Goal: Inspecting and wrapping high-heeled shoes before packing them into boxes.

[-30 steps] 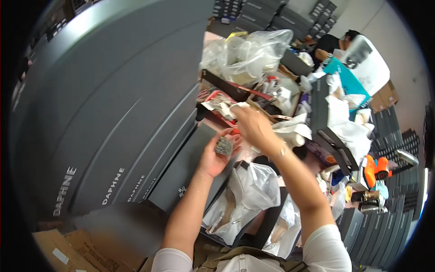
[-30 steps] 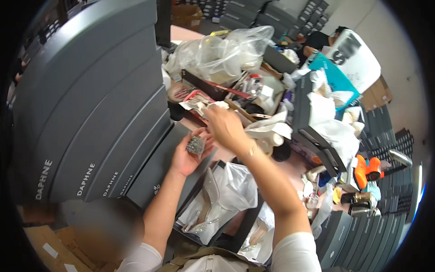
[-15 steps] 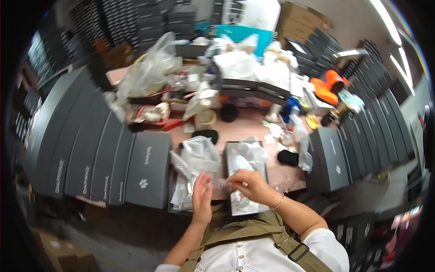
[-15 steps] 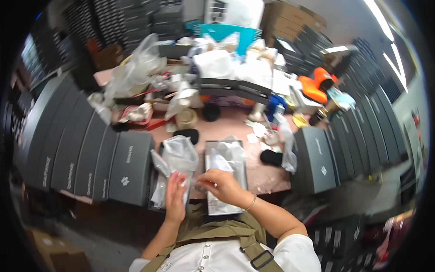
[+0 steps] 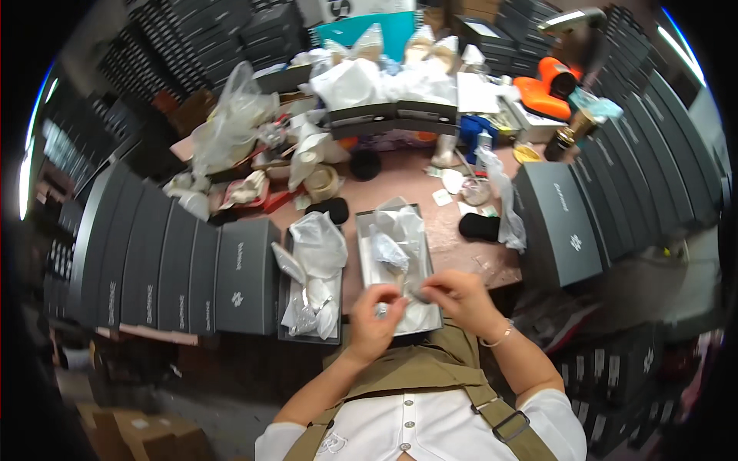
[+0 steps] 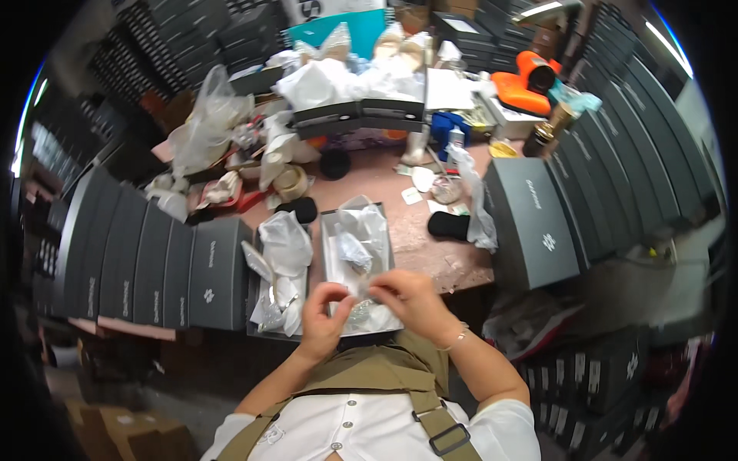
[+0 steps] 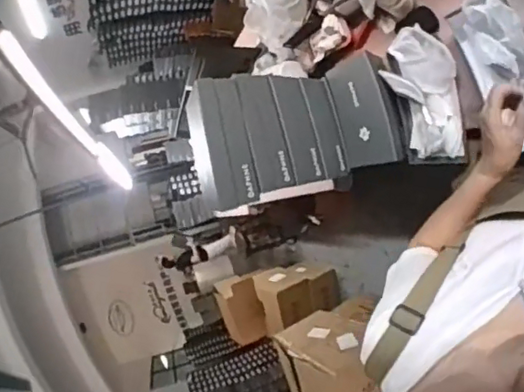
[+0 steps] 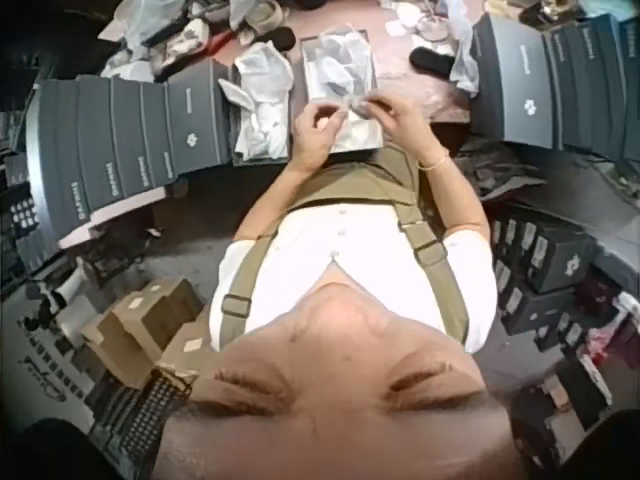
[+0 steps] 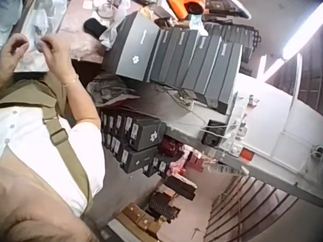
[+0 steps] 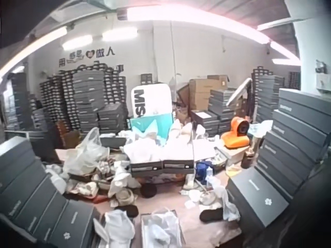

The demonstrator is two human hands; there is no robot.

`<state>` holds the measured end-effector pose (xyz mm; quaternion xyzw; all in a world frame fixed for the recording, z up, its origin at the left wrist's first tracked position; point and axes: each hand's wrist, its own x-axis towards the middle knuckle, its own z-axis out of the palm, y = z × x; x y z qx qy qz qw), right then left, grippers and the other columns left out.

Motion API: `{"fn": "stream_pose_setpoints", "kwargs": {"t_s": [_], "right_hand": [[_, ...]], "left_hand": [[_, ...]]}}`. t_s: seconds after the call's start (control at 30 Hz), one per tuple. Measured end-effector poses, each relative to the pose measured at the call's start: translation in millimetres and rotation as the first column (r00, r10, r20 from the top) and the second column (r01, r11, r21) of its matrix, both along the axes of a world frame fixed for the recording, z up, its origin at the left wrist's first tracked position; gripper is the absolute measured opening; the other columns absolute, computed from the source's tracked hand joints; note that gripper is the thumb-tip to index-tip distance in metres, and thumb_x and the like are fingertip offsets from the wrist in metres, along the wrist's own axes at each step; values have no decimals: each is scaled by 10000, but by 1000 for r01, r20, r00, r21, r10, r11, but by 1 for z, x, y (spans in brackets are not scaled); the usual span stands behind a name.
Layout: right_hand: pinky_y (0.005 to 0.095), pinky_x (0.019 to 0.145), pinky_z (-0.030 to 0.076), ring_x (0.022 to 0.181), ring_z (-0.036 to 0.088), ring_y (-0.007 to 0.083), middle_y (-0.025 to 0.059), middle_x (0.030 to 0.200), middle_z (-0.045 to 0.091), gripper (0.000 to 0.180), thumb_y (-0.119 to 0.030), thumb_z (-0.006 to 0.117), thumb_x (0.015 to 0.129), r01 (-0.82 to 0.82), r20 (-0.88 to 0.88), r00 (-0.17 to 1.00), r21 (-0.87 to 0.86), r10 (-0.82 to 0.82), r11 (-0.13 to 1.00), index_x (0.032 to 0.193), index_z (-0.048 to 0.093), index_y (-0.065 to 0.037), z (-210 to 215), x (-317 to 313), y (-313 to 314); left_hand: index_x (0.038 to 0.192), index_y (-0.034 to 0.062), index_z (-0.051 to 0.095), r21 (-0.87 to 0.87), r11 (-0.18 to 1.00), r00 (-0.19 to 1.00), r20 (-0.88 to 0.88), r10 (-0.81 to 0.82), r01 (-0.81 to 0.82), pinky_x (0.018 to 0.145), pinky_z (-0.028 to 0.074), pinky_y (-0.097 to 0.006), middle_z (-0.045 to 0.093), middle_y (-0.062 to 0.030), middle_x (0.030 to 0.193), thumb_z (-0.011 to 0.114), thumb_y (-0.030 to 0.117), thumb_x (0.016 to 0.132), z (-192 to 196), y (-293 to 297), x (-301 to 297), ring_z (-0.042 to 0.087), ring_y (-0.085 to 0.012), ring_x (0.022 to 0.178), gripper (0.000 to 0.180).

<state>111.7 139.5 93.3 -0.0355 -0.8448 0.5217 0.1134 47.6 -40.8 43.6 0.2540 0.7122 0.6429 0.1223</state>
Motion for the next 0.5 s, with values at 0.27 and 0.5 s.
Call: {"fn": "stream_pose_setpoints", "kwargs": {"t_s": [0.27,0.5], "right_hand": [[337,577,461,659,579,256,124,811,560,84,0,675,751,247,-183,962,249,-205,936,817,623,-10,-64,8,48],[363,591,460,662,575,281,128,758,536,88,-32,672,759,357,-115,934,293,-338,887,781,593,-1,-116,14,64]], "left_hand": [[1026,21,506,377,924,783,553,-285,69,731,530,-262,605,-54,894,544,162,949,-71,115,5,611,-112,833,164],[985,27,511,281,954,551,814,-182,-101,663,520,-241,597,-66,860,540,118,922,-105,152,9,609,-134,748,115]]}}
